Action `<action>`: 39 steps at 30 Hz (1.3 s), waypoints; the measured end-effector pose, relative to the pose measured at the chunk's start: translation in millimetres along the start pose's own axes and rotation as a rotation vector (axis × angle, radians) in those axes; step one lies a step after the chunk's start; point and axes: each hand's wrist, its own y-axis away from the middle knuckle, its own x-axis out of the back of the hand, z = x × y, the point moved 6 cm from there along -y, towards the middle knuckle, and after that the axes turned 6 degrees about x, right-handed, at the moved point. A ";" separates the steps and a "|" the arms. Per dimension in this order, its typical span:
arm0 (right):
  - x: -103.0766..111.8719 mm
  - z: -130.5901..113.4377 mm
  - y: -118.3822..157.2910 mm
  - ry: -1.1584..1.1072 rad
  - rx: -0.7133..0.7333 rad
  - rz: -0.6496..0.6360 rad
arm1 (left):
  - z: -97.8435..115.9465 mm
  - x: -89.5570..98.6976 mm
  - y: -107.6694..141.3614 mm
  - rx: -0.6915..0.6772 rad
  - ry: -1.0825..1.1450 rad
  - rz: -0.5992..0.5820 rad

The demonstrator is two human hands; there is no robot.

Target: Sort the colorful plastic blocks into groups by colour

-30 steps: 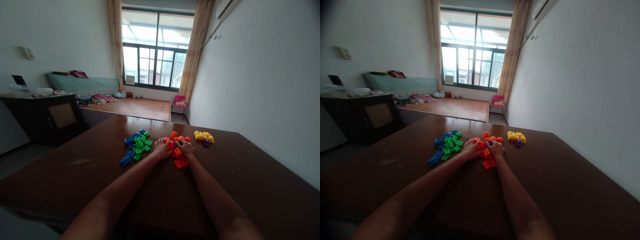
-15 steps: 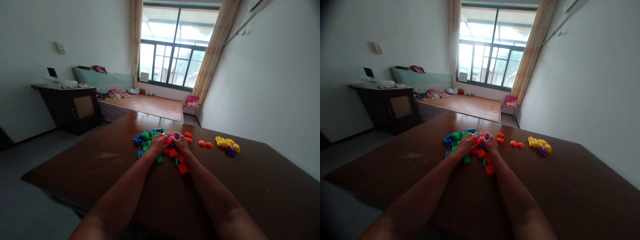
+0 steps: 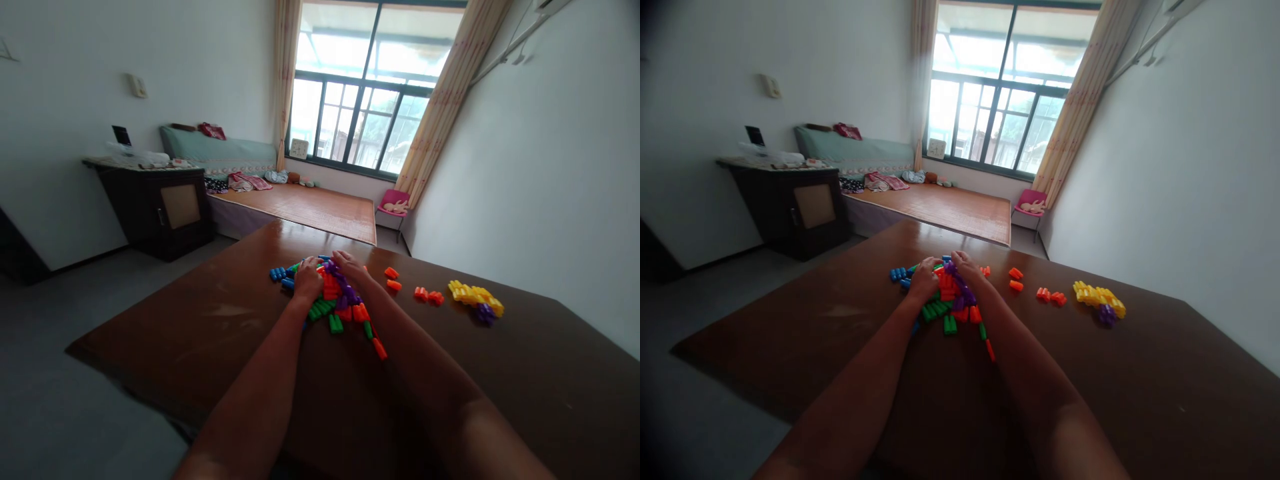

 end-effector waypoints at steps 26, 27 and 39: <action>465.9 167.2 188.7 0.957 -0.147 0.765 | 193.2 -127.6 14.8 -0.579 -0.279 -0.236; 467.3 168.7 179.7 0.960 -0.141 0.743 | 198.7 -145.4 8.6 -0.538 -0.309 -0.286; 489.7 187.0 100.6 0.770 -0.155 0.429 | 225.1 -277.4 -33.1 -0.403 -0.373 -0.632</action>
